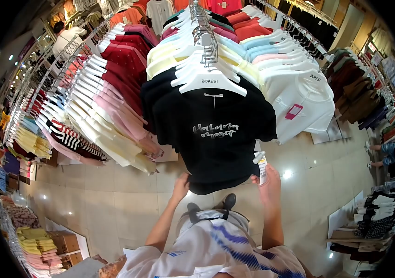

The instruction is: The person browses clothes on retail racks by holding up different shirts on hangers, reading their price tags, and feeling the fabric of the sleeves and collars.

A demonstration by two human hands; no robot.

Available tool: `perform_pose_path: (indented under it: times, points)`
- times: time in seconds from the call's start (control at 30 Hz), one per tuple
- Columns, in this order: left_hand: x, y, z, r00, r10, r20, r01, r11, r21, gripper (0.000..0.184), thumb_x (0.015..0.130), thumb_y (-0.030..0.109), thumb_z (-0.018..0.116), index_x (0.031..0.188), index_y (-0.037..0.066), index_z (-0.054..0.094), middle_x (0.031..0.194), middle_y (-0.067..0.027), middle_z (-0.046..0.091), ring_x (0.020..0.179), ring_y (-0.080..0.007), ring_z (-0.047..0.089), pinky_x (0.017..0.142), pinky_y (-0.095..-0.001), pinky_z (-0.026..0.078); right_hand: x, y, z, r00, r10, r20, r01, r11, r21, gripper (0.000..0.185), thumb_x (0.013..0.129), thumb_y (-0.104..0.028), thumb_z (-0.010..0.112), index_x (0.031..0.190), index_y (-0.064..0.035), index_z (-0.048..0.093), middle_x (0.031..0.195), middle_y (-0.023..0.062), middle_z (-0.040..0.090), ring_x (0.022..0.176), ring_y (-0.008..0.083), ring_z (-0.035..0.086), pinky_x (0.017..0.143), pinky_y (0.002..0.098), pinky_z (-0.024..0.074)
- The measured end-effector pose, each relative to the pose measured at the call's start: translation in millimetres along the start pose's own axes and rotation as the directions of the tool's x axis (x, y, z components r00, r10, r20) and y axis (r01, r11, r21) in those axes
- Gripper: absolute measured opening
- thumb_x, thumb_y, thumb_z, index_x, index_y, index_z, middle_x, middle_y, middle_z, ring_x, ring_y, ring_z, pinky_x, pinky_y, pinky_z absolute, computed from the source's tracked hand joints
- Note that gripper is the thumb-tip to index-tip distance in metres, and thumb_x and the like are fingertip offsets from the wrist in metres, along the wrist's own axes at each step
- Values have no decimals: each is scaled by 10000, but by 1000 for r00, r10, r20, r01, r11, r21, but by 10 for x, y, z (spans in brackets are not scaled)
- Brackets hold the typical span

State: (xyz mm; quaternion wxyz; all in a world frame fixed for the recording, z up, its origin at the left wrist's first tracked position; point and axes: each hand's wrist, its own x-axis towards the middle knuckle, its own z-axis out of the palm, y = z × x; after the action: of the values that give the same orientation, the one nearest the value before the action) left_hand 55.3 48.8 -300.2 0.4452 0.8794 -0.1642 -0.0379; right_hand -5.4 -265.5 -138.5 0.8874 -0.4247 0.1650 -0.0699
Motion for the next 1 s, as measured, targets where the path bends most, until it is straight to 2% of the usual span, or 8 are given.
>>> perform_pose_path:
  times: [0.23, 0.53, 0.57, 0.63, 0.67, 0.73, 0.83, 1.0]
  points:
    - [213, 802, -383, 951, -293, -95, 165, 747, -644, 132, 818, -39, 502, 922, 6, 570, 735, 29, 551, 659, -47, 484, 561, -198, 378, 436, 664, -1029, 991, 133, -32, -135, 987, -85, 300, 947, -165, 426, 1112, 70, 514, 908, 162, 634, 743, 305, 667, 623, 366, 560]
    - [557, 1381, -514, 991, 8, 134, 54, 888, -457, 111, 779, 35, 594, 856, -32, 554, 693, -32, 558, 607, -78, 483, 530, -259, 391, 732, 1583, -1434, 901, 433, -17, -404, 827, -391, 298, 942, -184, 458, 1097, 55, 542, 888, 161, 665, 753, 252, 670, 640, 342, 554]
    - [577, 1430, -532, 989, 8, 147, 51, 919, -392, 110, 773, 36, 604, 845, -30, 554, 676, -25, 541, 608, -71, 465, 533, -249, 380, 843, 1738, -1591, 937, 349, 8, -199, 555, -808, 328, 928, -216, 482, 1134, 32, 541, 916, 163, 666, 765, 277, 674, 666, 363, 554]
    - [607, 1465, -526, 988, 5, 151, 45, 945, -324, 111, 767, 37, 613, 834, -29, 554, 659, -18, 523, 609, -64, 447, 535, -239, 369, 726, 1472, -1195, 980, 182, 80, 110, -157, -982, 386, 871, -234, 598, 1189, -26, 528, 968, 167, 644, 824, 330, 660, 747, 384, 527]
    - [621, 1465, -520, 990, 42, 136, -2, 959, -284, 132, 758, 55, 617, 833, -32, 551, 646, -57, 537, 586, -98, 475, 524, -259, 373, 570, 1217, -753, 979, 185, 88, 118, -157, -980, 386, 871, -234, 598, 1189, -26, 528, 968, 167, 644, 824, 330, 660, 747, 384, 527]
    - [635, 1497, -483, 990, 70, 119, -39, 968, -247, 154, 749, 73, 620, 831, -35, 547, 633, -95, 550, 563, -133, 503, 512, -278, 377, 311, 831, -58, 911, -173, 374, 406, 541, -737, 447, 795, -156, 690, 1187, -32, 517, 983, 187, 616, 912, 360, 619, 796, 379, 501]
    - [667, 1557, -397, 974, 201, 102, -179, 964, -199, 192, 739, 122, 619, 846, -19, 548, 695, -192, 601, 583, -328, 574, 511, -345, 400, 68, 491, 659, 801, -206, 562, 590, 433, -682, 534, 719, -62, 726, 1206, -40, 508, 1094, 147, 598, 984, 276, 599, 843, 338, 476]
    - [623, 1818, -600, 992, 124, 24, -123, 990, -63, 186, 750, 149, 616, 841, 8, 538, 630, -184, 568, 588, -357, 574, 531, -436, 408, 123, 581, 857, 754, -379, 536, 649, 307, -696, 328, 754, 50, 592, 1076, -14, 580, 949, 139, 628, 841, 283, 636, 706, 331, 500]
